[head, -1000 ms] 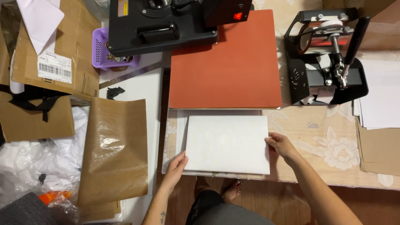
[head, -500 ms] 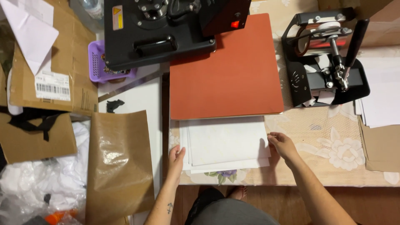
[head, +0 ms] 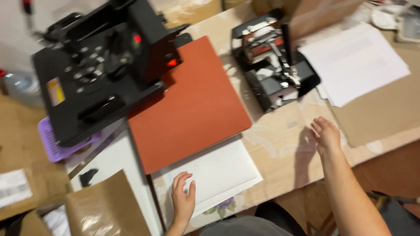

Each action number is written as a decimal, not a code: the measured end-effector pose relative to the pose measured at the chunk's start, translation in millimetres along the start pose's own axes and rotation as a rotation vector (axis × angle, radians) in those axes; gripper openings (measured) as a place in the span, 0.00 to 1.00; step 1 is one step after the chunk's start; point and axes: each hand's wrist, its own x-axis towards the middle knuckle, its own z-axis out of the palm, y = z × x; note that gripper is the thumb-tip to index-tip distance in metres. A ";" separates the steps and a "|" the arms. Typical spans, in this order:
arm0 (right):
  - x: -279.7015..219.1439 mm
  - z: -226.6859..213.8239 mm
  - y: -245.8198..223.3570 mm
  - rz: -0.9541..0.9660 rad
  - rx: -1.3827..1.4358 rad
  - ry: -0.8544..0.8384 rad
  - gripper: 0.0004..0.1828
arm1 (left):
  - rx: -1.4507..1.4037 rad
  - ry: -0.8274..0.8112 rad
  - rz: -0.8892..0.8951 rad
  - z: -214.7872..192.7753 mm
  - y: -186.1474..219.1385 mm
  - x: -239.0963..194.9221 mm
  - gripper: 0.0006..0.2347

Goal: Operating a heat press machine to prepare for printing, including adjusting the press head and arranging transfer materials.

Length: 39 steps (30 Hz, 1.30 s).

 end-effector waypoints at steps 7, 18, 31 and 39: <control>136.4 -69.0 -57.0 0.185 0.244 0.167 0.07 | -0.061 -0.138 0.195 135.5 77.5 -5.7 0.07; 166.0 -85.1 -57.8 0.394 0.222 -0.125 0.13 | 0.307 -0.743 0.753 415.5 255.7 85.6 0.22; 177.3 -68.7 -78.0 0.494 0.248 -0.217 0.12 | 0.779 -0.703 0.744 487.1 296.0 121.7 0.32; 143.5 -81.5 -80.9 0.537 0.269 -0.194 0.14 | 0.781 -0.800 0.695 465.8 314.6 116.5 0.33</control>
